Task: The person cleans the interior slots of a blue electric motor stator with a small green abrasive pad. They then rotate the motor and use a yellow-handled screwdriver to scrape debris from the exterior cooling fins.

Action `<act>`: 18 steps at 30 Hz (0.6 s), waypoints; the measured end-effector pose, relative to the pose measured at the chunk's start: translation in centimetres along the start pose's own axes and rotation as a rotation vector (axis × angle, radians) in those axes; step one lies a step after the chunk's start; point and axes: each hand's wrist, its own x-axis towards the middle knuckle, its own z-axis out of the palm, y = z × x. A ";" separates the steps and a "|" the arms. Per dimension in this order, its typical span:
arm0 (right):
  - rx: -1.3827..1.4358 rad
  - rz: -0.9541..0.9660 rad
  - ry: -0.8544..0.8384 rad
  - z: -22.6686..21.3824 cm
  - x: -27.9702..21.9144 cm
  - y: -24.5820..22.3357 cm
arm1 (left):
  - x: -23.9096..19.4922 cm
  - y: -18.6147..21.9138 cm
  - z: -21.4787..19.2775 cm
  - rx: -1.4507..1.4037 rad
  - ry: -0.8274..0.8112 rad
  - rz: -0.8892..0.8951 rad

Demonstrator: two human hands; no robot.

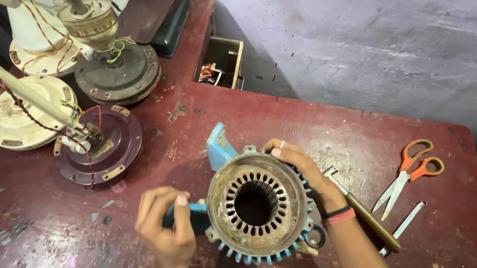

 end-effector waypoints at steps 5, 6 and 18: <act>-0.092 -0.081 0.272 1.3 -2.6 1.5 | 4.2 -3.6 2.4 -0.113 -0.090 0.031; -0.127 -0.088 0.354 2.1 -3.1 1.9 | 5.3 -4.3 3.3 -0.139 -0.104 0.052; -0.350 -0.238 0.814 8.5 -7.3 2.2 | 7.6 -5.0 3.9 -0.338 -0.214 -0.020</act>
